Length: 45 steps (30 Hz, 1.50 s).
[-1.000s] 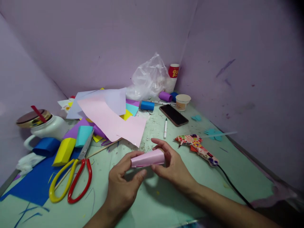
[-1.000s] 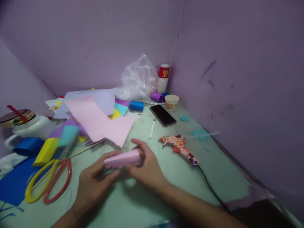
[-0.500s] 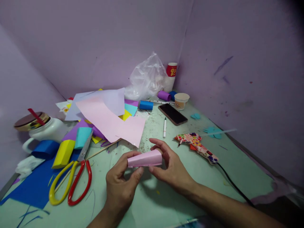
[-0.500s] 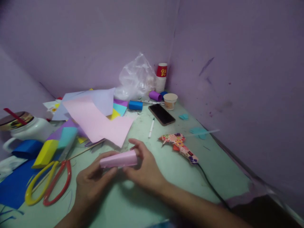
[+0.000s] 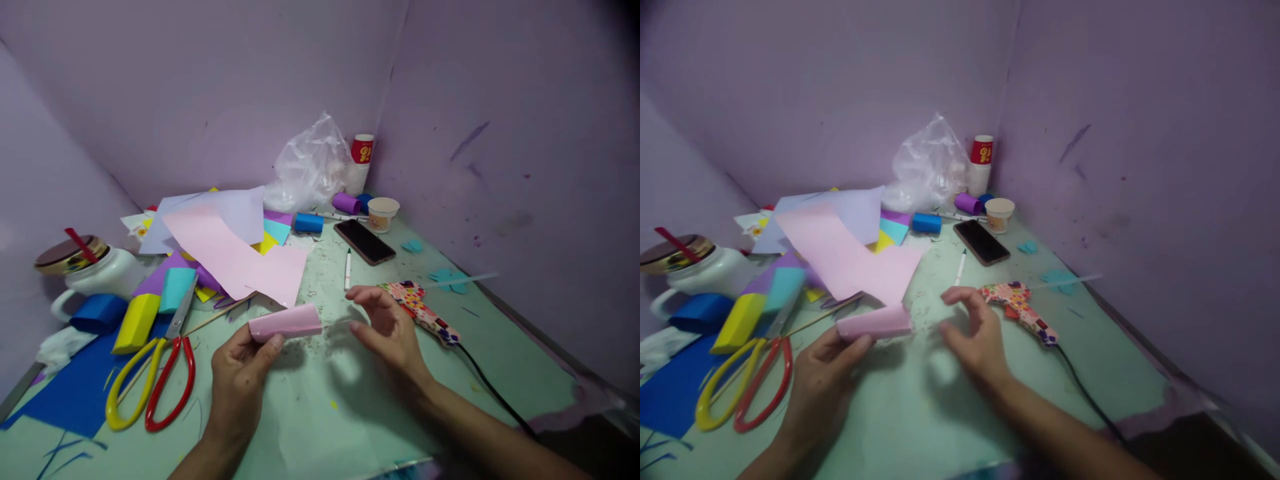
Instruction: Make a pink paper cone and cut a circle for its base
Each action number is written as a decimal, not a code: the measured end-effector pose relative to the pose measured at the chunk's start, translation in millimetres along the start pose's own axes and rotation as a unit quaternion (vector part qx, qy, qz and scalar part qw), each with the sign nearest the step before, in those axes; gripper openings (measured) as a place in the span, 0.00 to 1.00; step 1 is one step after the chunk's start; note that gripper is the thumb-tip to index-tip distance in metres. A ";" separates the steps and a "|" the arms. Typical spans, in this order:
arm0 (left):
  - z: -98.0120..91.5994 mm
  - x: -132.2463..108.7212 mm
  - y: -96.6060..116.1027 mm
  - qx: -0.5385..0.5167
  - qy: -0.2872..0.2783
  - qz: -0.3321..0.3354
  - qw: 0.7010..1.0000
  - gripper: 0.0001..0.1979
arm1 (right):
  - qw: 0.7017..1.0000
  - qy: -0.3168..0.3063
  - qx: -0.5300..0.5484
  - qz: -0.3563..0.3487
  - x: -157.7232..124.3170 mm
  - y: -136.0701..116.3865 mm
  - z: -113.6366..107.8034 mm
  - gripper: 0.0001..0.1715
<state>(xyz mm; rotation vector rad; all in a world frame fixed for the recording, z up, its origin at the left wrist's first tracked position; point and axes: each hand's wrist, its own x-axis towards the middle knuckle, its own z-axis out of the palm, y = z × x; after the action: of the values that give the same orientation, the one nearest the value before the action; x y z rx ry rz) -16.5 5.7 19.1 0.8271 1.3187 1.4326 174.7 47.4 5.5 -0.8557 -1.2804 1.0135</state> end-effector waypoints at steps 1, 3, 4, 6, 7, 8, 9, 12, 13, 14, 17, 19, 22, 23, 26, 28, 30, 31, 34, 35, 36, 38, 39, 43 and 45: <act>0.2 0.5 0.3 -0.009 0.007 -0.003 1.000 0.15 | 1.000 0.013 0.006 -0.005 1.1 1.8 -2.8 0.09; 1.6 0.9 1.4 -0.022 0.022 -0.005 0.999 0.16 | 0.999 0.029 0.013 -0.005 2.8 4.5 -7.1 0.05; 2.4 0.9 2.1 -0.027 0.026 -0.007 0.999 0.16 | 0.999 0.034 0.017 0.000 3.5 5.4 -8.5 0.05; 3.8 1.1 3.1 -0.032 0.034 -0.012 0.999 0.17 | 0.999 0.039 0.028 0.009 4.8 6.9 -10.1 0.06; 4.3 1.3 3.5 -0.033 0.036 -0.017 0.999 0.17 | 0.999 0.039 0.031 0.011 5.4 7.5 -10.5 0.07; 4.6 1.8 3.7 -0.036 0.038 -0.022 0.998 0.18 | 0.999 0.041 0.035 0.009 6.0 8.3 -10.8 0.07; 4.6 2.3 3.6 -0.039 0.039 -0.027 0.998 0.18 | 0.998 0.044 0.036 0.005 6.6 9.0 -11.2 0.08; 3.5 4.5 1.8 -0.059 0.037 -0.034 0.997 0.20 | 0.998 0.059 0.035 -0.010 7.6 10.5 -12.5 0.10; 2.9 5.1 0.9 -0.065 0.037 -0.034 0.997 0.20 | 0.998 0.060 0.033 -0.012 7.8 10.4 -12.7 0.10; 2.2 5.6 0.1 -0.069 0.037 -0.035 0.996 0.20 | 0.998 0.056 0.031 -0.012 8.0 9.7 -12.7 0.10; 0.8 6.1 -1.0 -0.077 0.036 -0.040 0.996 0.21 | 0.997 0.032 0.061 0.021 9.8 5.0 -10.8 0.16; 0.9 6.0 0.2 -0.083 0.039 -0.043 0.995 0.21 | 0.984 0.016 0.137 0.110 13.0 0.5 -8.5 0.21; 2.8 5.8 3.5 -0.093 0.048 -0.047 0.993 0.22 | 0.921 -0.019 0.277 0.273 20.1 -5.3 -5.8 0.26; 3.5 5.9 4.3 -0.096 0.050 -0.049 0.993 0.22 | 0.900 -0.029 0.308 0.307 22.5 -6.6 -5.4 0.27; 4.9 6.8 4.5 -0.095 0.043 -0.053 0.993 0.22 | 0.870 -0.041 0.352 0.342 27.1 -8.7 -4.8 0.27; 4.7 7.8 3.2 -0.088 0.040 -0.054 0.994 0.21 | 0.875 -0.037 0.346 0.336 27.0 -8.9 -4.9 0.24; 3.9 8.3 2.2 -0.077 0.047 -0.049 0.995 0.20 | 0.896 -0.022 0.315 0.311 23.8 -8.9 -5.8 0.20; 3.5 7.9 2.1 -0.071 0.050 -0.042 0.995 0.18 | 0.910 -0.011 0.288 0.297 21.4 -9.1 -6.7 0.18; 3.2 5.1 3.5 -0.045 0.040 -0.015 0.998 0.13 | 0.949 0.016 0.173 0.262 16.0 -13.4 -9.6 0.20; 3.4 4.4 3.9 -0.036 0.035 -0.011 0.999 0.12 | 0.958 0.019 0.129 0.254 16.9 -17.0 -9.2 0.20; 3.8 4.3 4.0 -0.030 0.036 -0.007 0.999 0.10 | 0.969 0.017 0.087 0.231 20.1 -22.3 -7.0 0.20; 4.5 5.5 3.0 -0.014 0.037 -0.007 0.999 0.07 | 0.987 -0.025 0.014 0.159 32.6 -38.8 5.5 0.21; 4.6 6.5 2.1 -0.011 0.036 -0.008 0.999 0.06 | 0.992 -0.067 -0.014 0.108 40.9 -49.8 17.0 0.21; 2.8 9.8 -3.7 -0.014 0.030 -0.021 0.999 0.05 | 0.959 -0.263 -0.087 -0.058 73.0 -91.7 100.5 0.13; 0.7 11.8 -6.7 -0.010 0.031 -0.034 0.999 0.02 | 0.920 -0.362 -0.116 -0.093 80.9 -94.8 158.4 0.11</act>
<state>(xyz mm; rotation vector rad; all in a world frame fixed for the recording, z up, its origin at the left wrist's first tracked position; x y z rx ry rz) -17.7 16.7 11.2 0.7228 1.3643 1.4271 29.2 84.8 139.8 -0.5170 -2.1019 1.0767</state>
